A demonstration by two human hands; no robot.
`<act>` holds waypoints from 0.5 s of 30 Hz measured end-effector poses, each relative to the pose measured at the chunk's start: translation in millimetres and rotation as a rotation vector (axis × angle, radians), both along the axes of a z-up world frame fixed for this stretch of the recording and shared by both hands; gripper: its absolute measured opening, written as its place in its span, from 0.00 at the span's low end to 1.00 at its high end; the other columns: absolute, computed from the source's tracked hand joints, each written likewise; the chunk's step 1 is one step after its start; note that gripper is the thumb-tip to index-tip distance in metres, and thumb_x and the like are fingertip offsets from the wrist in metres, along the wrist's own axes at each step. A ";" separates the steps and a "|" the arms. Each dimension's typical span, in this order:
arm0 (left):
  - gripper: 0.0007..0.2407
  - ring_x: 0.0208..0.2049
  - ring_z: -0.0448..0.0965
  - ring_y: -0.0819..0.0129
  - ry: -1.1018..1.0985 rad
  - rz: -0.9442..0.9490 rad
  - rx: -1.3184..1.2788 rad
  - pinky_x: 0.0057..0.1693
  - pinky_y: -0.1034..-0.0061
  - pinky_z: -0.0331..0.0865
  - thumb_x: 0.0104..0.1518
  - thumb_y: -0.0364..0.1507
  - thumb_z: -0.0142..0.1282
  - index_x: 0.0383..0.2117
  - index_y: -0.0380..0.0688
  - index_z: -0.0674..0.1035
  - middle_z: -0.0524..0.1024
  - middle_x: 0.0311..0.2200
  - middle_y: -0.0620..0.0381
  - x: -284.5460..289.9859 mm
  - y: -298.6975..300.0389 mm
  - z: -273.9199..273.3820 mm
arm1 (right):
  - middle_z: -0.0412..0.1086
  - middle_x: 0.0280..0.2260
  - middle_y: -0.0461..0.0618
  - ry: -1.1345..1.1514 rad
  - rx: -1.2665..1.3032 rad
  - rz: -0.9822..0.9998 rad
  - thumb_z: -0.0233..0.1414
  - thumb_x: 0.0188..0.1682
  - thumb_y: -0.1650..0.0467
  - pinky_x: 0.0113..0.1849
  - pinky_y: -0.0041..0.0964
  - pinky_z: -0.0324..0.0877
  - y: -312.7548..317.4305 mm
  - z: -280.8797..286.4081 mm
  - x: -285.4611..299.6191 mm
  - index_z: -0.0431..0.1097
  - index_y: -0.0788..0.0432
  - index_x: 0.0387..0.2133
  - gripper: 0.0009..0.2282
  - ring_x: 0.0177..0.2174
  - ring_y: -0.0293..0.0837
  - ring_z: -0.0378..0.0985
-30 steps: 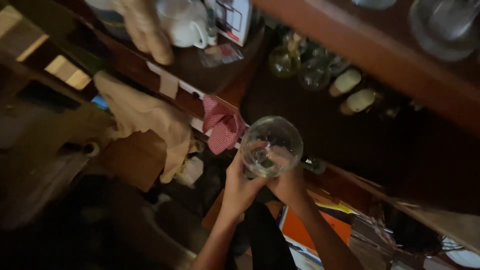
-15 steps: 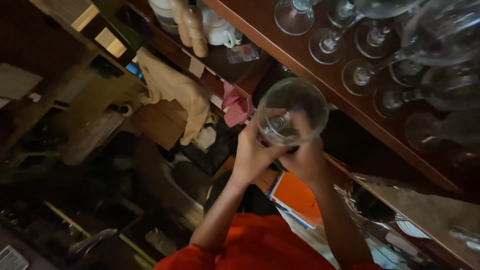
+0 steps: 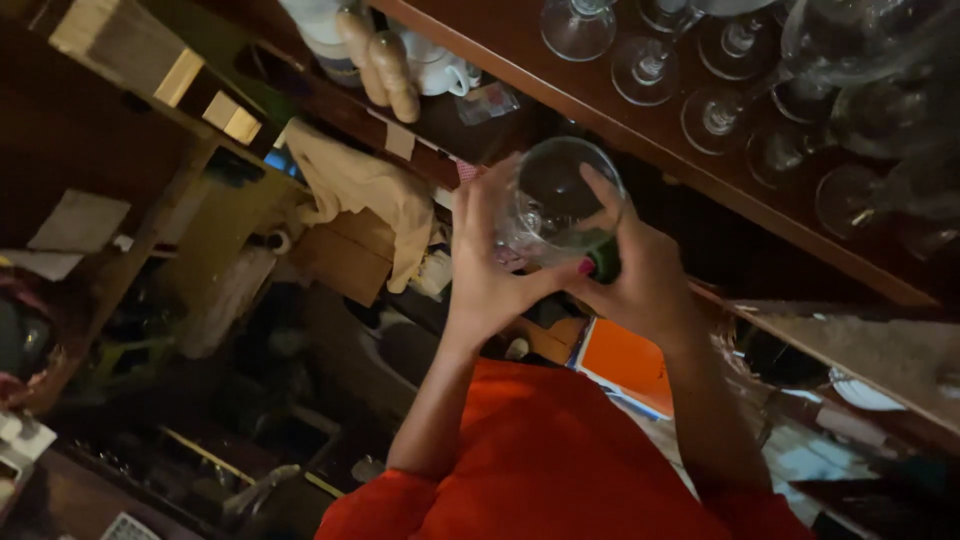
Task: Polishing and organizing various types of glassware with a cloth.
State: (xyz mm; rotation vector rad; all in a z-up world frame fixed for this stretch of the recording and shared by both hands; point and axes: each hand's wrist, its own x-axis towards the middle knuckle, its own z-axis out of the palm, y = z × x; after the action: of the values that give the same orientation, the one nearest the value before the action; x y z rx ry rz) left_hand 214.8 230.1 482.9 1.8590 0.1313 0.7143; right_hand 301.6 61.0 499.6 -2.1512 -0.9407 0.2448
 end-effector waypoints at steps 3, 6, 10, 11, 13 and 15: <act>0.46 0.56 0.81 0.56 0.146 -0.118 -0.529 0.60 0.71 0.78 0.41 0.36 0.73 0.69 0.48 0.55 0.75 0.54 0.50 0.1 10.9 30.1 | 0.72 0.55 0.63 -0.079 0.136 0.011 0.65 0.44 0.68 0.49 0.43 0.75 16.2 0.9 -2.5 0.42 0.59 0.71 0.44 0.52 0.57 0.81; 0.43 0.65 0.74 0.50 -0.074 -0.050 -0.061 0.69 0.64 0.70 0.47 0.30 0.76 0.69 0.39 0.59 0.68 0.64 0.41 3.6 13.8 14.6 | 0.59 0.63 0.75 -0.305 0.141 0.041 0.63 0.41 0.71 0.51 0.46 0.74 33.0 14.2 -4.1 0.37 0.60 0.70 0.46 0.55 0.66 0.74; 0.41 0.65 0.76 0.53 0.000 -0.005 -0.118 0.68 0.65 0.72 0.49 0.31 0.76 0.69 0.39 0.61 0.70 0.65 0.43 8.6 13.1 8.1 | 0.64 0.62 0.70 -0.189 0.107 0.045 0.63 0.46 0.70 0.49 0.45 0.74 32.1 4.2 -1.1 0.36 0.60 0.71 0.45 0.53 0.63 0.77; 0.40 0.65 0.75 0.52 -0.005 -0.011 -0.094 0.69 0.64 0.71 0.50 0.31 0.75 0.69 0.38 0.60 0.68 0.66 0.42 10.0 13.7 6.8 | 0.67 0.59 0.69 -0.181 0.094 0.038 0.63 0.44 0.70 0.49 0.46 0.74 32.6 4.9 0.0 0.37 0.60 0.71 0.45 0.53 0.64 0.76; 0.40 0.66 0.74 0.50 -0.009 -0.005 -0.072 0.69 0.64 0.70 0.51 0.31 0.75 0.69 0.37 0.59 0.67 0.67 0.41 12.0 13.1 6.2 | 0.69 0.56 0.68 -0.171 0.081 0.043 0.63 0.43 0.70 0.48 0.48 0.73 32.3 4.1 3.7 0.38 0.60 0.71 0.45 0.53 0.65 0.76; 0.39 0.66 0.74 0.52 0.029 -0.006 -0.139 0.68 0.64 0.71 0.52 0.33 0.73 0.68 0.37 0.60 0.68 0.66 0.42 11.6 10.1 6.5 | 0.75 0.49 0.60 -0.129 0.056 0.045 0.62 0.47 0.67 0.46 0.48 0.74 30.9 0.2 8.7 0.40 0.59 0.70 0.42 0.49 0.61 0.80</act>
State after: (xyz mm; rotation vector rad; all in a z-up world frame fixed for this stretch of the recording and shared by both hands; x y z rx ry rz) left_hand 226.4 240.1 489.4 1.7368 0.1901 0.6578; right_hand 310.3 91.8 499.8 -2.1157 -1.0576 0.1010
